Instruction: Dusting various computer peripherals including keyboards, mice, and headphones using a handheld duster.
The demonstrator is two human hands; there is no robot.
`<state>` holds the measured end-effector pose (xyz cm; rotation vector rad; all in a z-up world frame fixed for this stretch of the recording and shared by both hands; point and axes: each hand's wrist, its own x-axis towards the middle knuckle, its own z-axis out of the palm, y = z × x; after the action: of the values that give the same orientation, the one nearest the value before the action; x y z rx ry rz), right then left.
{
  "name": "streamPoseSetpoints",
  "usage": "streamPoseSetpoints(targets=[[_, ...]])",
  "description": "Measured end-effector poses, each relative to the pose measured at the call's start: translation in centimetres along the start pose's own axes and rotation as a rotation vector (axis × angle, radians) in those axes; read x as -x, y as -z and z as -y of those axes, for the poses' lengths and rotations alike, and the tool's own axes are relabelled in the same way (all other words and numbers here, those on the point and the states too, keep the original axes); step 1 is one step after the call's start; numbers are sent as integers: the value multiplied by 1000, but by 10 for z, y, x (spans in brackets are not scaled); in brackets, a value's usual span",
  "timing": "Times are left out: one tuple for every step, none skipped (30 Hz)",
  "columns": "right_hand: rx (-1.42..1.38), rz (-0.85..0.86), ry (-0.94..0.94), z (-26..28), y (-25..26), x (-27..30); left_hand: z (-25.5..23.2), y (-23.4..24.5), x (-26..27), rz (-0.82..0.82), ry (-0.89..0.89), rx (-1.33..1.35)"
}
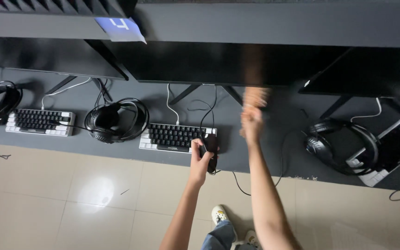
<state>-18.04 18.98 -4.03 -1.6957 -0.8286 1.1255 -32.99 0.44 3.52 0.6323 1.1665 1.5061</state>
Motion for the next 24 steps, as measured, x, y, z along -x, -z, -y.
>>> streamPoseSetpoints(targets=[[145,149,95,-7,-13,-6,-2,0,0,-9,-10,12],[292,295,191,-15,-23,-14,-3,-2,0,-16,-18,28],[294,291,186,-33,-17,-26,-1,-2,2,-13,-12,28],[219,379,385,-48,-15,-39,0,-1,1,-28,-9,22],[142,467,584,-63,-13,-52,0,0,0,-43,-6,16],[141,462,580,-63,-6,-48,1,3,0,-39,-2,14],[156,336,570,-63,1,-44,2,5,-1,-25,0,18],[173,206,557,-65,12,-41,5,6,0,-7,6,24],[176,197,551,-62,25,-17,3,4,3,0,15,23],[111,150,512,-57,33,5,0,2,4,-16,43,11],[46,104,473,-51,42,28,-4,0,5,-32,71,-1],[46,100,472,-108,44,23,-1,2,5,-28,73,-2],[-245,304,210,-161,50,15,3,3,6,-24,51,7],[-530,499,-56,-209,61,1,8,2,6,-17,32,20],[-529,491,-52,-168,78,36,13,5,3,-10,35,22],[-126,476,197,-131,99,74,20,8,3,-20,55,3],[284,445,435,-97,126,114,27,10,4,-29,75,-17],[281,439,440,-106,138,119,29,8,3,-22,72,-17],[309,283,514,-116,151,124,31,6,2,-21,63,-33],[337,134,582,-128,164,133,33,6,6,-29,57,-50],[334,136,581,-132,167,142,28,-1,8,-30,56,-53],[240,117,467,-137,171,153,25,-7,11,-12,67,-91],[147,97,353,-141,176,163,22,-14,15,7,77,-129],[145,97,353,-149,182,168,34,-16,11,7,77,-130]])
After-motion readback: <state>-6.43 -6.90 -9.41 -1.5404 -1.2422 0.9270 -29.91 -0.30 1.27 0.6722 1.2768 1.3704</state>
